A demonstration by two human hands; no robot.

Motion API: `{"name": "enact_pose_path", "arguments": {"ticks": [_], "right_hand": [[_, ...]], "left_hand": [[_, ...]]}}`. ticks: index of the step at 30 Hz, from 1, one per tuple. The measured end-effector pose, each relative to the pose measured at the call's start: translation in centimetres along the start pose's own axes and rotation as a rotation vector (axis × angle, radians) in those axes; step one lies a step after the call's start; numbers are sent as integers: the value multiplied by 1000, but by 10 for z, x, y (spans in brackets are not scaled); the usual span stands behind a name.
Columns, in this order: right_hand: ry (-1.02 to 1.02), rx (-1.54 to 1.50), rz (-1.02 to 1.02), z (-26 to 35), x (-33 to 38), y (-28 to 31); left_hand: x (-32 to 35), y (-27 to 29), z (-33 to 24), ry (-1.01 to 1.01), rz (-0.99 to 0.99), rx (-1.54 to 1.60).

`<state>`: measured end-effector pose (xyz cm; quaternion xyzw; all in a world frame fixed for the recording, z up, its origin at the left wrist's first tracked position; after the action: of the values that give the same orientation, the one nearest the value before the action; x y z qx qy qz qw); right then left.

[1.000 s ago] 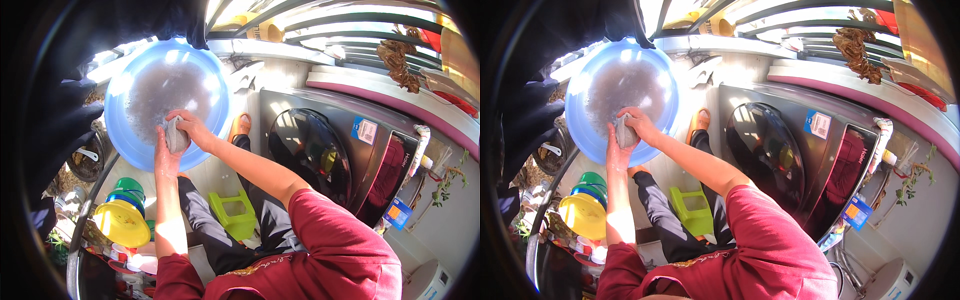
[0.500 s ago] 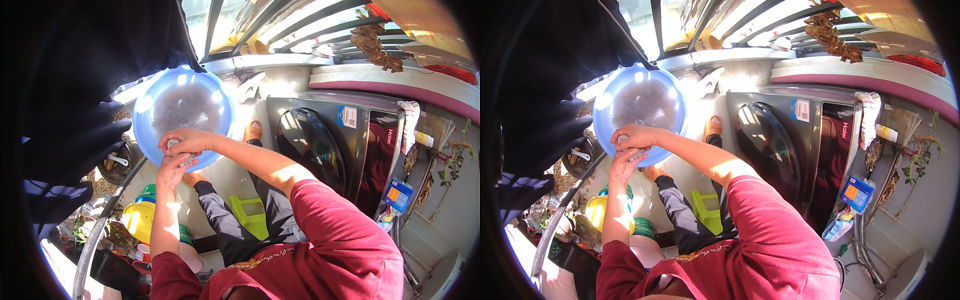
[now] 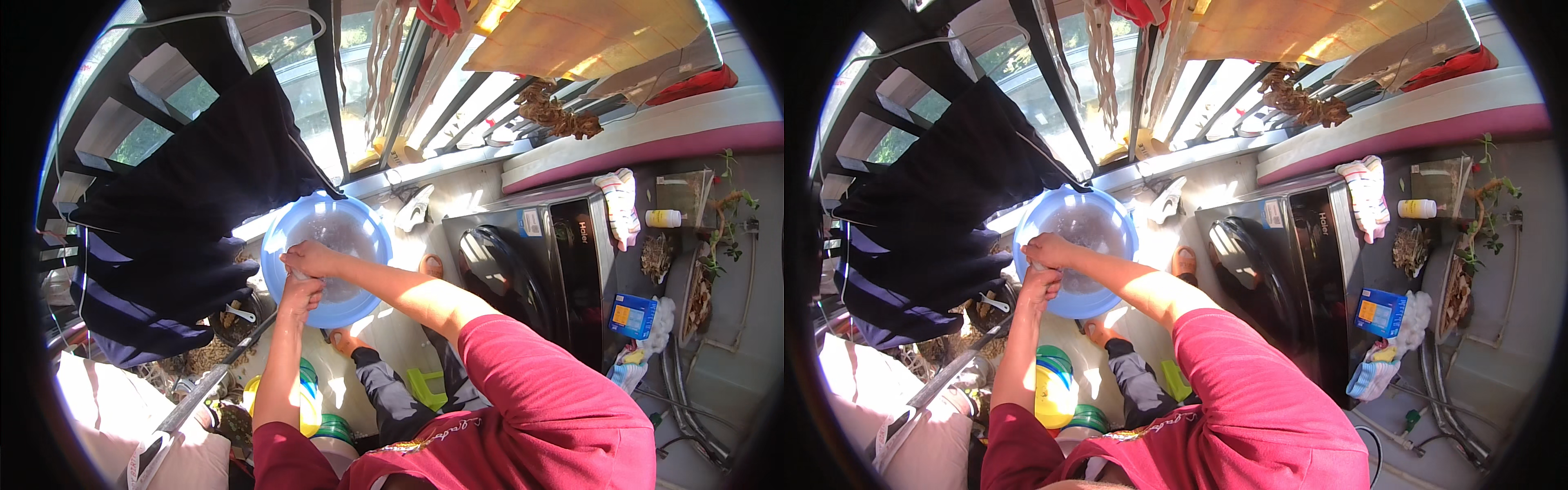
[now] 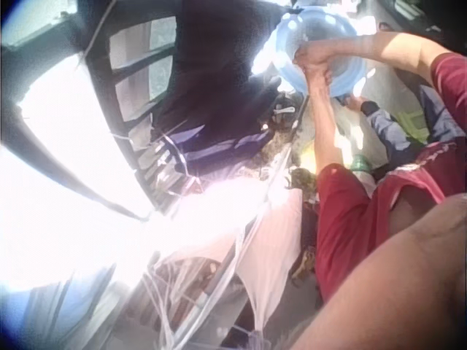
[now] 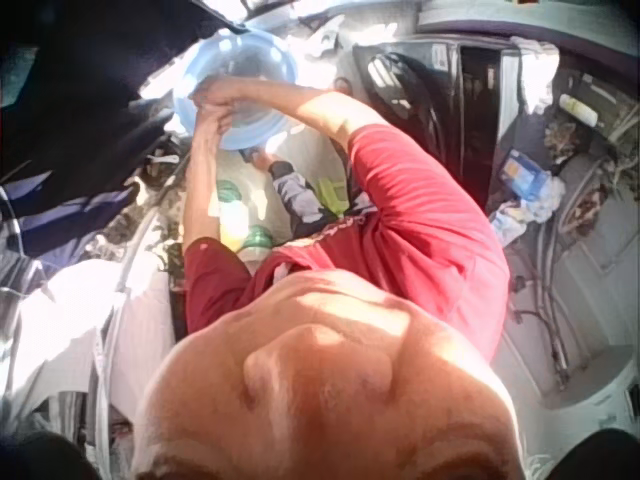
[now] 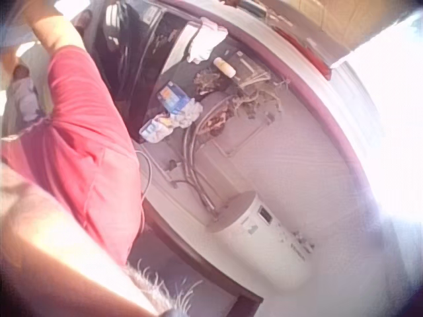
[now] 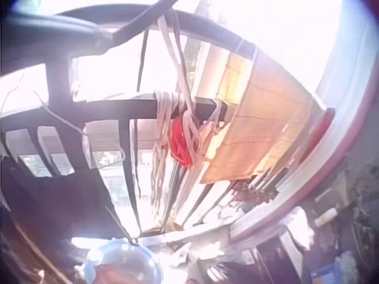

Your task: The person hand-washes clothes in a basin, wrings them out, and hangs them on a rack before cleaning a shoe and preparing more garments for washing.

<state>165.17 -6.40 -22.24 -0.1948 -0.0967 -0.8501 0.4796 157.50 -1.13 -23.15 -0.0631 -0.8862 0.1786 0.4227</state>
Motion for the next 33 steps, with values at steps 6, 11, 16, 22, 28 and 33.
{"name": "enact_pose_path", "arguments": {"ticks": [6, 11, 16, 22, 28, 33], "right_hand": [[203, 398, -200, 48, 55, 10], [582, 1024, -64, 110, 122, -27], [684, 1091, -130, 126, 130, -42], [783, 1240, -204, 150, 127, -51], [660, 1400, -27, 154, 111, -65], [471, 1432, 12, 139, 102, -63]], "left_hand": [[35, -5, -29, -16, 17, -181], [63, 10, -26, 8, 45, -143], [86, -15, -36, 1, 219, -89], [119, -36, -54, -7, 235, -132], [117, -25, -43, 0, 170, -269], [110, -25, -48, -31, -59, -549]]}}
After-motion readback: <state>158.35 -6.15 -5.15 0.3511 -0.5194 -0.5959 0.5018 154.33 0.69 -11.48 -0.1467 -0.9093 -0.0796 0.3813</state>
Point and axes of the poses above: each hand's wrist, its own x-axis away from the middle knuckle, its own y-axis out of the back of the hand, z = x × y, the point moved 6 cm from there along -x, towards the middle knuckle, and after that the axes turned 10 degrees about z, right-handed, at the moved point
